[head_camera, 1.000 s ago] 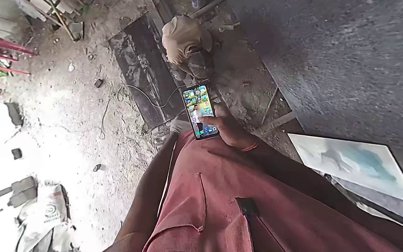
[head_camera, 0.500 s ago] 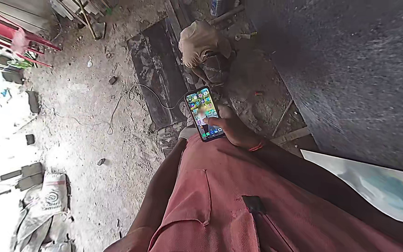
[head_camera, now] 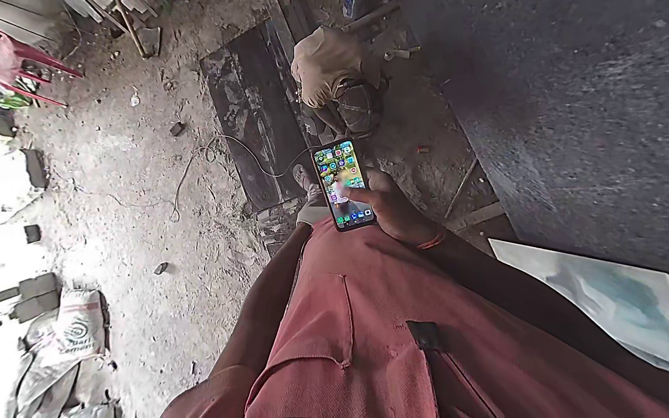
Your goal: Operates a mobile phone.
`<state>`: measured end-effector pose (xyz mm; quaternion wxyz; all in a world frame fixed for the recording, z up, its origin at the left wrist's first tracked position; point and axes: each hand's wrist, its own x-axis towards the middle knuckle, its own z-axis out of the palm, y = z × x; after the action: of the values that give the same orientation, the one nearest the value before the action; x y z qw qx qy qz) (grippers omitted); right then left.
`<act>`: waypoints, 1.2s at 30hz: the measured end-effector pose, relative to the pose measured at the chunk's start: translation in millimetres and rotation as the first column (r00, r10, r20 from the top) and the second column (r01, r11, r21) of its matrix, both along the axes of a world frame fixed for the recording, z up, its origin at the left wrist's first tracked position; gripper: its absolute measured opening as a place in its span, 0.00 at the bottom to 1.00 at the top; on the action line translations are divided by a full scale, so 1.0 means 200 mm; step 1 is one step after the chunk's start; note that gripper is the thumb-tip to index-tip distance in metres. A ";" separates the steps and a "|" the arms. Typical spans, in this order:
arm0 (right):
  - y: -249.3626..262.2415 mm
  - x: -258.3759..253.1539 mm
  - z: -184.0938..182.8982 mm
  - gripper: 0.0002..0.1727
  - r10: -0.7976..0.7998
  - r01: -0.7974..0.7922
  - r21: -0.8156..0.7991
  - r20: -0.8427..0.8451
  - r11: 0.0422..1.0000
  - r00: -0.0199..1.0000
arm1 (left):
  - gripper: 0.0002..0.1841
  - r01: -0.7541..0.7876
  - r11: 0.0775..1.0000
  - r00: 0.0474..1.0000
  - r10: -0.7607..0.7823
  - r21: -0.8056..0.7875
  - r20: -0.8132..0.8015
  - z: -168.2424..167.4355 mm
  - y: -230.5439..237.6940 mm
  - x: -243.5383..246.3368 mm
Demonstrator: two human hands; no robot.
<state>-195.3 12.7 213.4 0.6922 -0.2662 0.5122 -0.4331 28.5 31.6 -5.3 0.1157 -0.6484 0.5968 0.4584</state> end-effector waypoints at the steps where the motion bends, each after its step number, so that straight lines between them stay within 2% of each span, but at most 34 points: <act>1: 0.01 0.00 0.00 0.16 -0.007 0.007 0.000 0.005 1.000 1.000 | 0.24 0.009 0.995 0.999 -0.012 0.095 0.038 0.05 -0.05 -0.05; 5: 0.02 0.00 0.01 0.14 -0.036 0.036 0.001 0.005 0.999 0.999 | 0.25 0.080 0.987 0.991 -0.093 0.138 0.092 0.07 -0.09 -0.09; 6: 0.03 0.00 0.01 0.13 -0.041 0.041 -0.002 0.000 0.999 0.999 | 0.25 0.088 0.986 0.991 -0.101 0.139 0.092 0.04 -0.09 -0.08; 9: 0.04 0.00 0.01 0.12 -0.052 0.052 -0.004 -0.001 0.999 0.999 | 0.24 0.023 0.999 0.999 -0.021 -0.044 0.046 -0.17 -0.02 -0.03; 10: 0.04 0.01 0.01 0.12 -0.047 0.047 -0.006 0.001 0.999 0.999 | 0.23 0.038 0.999 0.999 -0.038 -0.018 0.024 -0.17 -0.03 -0.02; 11: 0.05 0.01 0.02 0.12 -0.039 0.039 -0.011 0.002 0.999 0.999 | 0.23 0.039 0.998 0.999 -0.040 0.046 0.016 -0.09 -0.04 -0.04; 13: 0.06 0.01 0.02 0.14 -0.018 0.018 -0.020 0.000 1.000 1.000 | 0.22 -0.061 0.998 0.998 0.061 0.026 0.002 0.03 0.00 -0.05; 14: 0.07 0.01 0.02 0.16 -0.016 0.016 -0.020 0.001 1.000 1.000 | 0.22 -0.124 0.992 0.992 0.124 -0.021 0.003 0.13 0.03 -0.08; 15: 0.07 0.02 0.02 0.17 -0.016 0.016 -0.017 0.003 1.000 1.000 | 0.22 -0.171 0.985 0.985 0.171 0.003 0.028 0.28 0.05 -0.11; 16: 0.08 0.02 0.02 0.17 -0.014 0.014 -0.018 0.006 1.000 1.000 | 0.23 -0.199 0.973 0.979 0.190 0.121 0.076 0.46 0.03 -0.13; 17: 0.08 0.03 0.02 0.18 -0.010 0.010 -0.022 0.007 1.000 1.000 | 0.25 -0.185 0.935 0.980 0.151 0.302 0.133 0.55 0.00 -0.14; 18: 0.09 0.03 0.02 0.18 -0.010 0.010 -0.020 0.007 1.000 1.000 | 0.24 -0.121 0.986 0.992 0.125 0.114 -0.032 0.40 0.10 -0.03; 19: 0.09 0.03 0.02 0.18 -0.011 0.011 -0.011 0.007 1.000 1.000 | 0.24 -0.079 0.995 0.987 0.070 -0.053 -0.146 0.21 0.15 0.05; 20: 0.09 0.03 0.01 0.18 -0.009 0.009 -0.003 0.009 1.000 1.000 | 0.25 -0.055 0.994 0.984 0.038 -0.096 -0.171 0.10 0.13 0.06; 21: 0.09 0.03 0.01 0.17 -0.009 0.009 0.002 0.012 1.000 1.000 | 0.26 -0.054 0.997 0.990 0.045 -0.060 -0.134 0.11 0.07 0.01; 23: 0.10 0.04 0.01 0.17 -0.003 0.003 0.011 0.014 1.000 1.000 | 0.25 -0.128 0.991 0.990 0.130 0.041 -0.053 0.29 -0.02 -0.12; 24: 0.11 0.04 0.01 0.17 0.001 -0.001 0.013 0.011 1.000 1.000 | 0.24 -0.150 0.988 0.986 0.153 0.042 -0.062 0.32 -0.02 -0.14; 27: 0.11 0.05 0.01 0.16 0.005 -0.005 0.014 0.010 1.000 1.000 | 0.27 -0.068 0.989 0.992 0.053 -0.131 -0.115 0.05 0.06 -0.06; 29: 0.12 0.05 0.01 0.16 0.010 -0.010 0.018 0.013 1.000 1.000 | 0.28 -0.050 0.997 0.996 0.045 -0.055 -0.076 0.06 0.04 -0.07; 32: 0.12 0.04 0.00 0.17 0.007 -0.007 0.024 0.016 1.000 1.000 | 0.25 -0.177 0.984 0.972 0.174 -0.005 -0.156 0.26 0.02 -0.11; 34: 0.13 0.04 0.00 0.17 0.008 -0.009 0.026 0.016 1.000 1.000 | 0.24 -0.166 0.986 0.976 0.162 -0.014 -0.148 0.23 0.04 -0.10; 36: 0.14 0.03 0.00 0.17 0.005 -0.006 0.026 0.021 1.000 1.000 | 0.27 -0.101 0.994 0.992 0.098 -0.035 -0.085 0.10 0.06 -0.08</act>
<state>-188.9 39.8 212.9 0.7022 -0.2539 0.5098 -0.4272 11.7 44.1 15.5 0.0550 -0.6598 0.5769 0.4784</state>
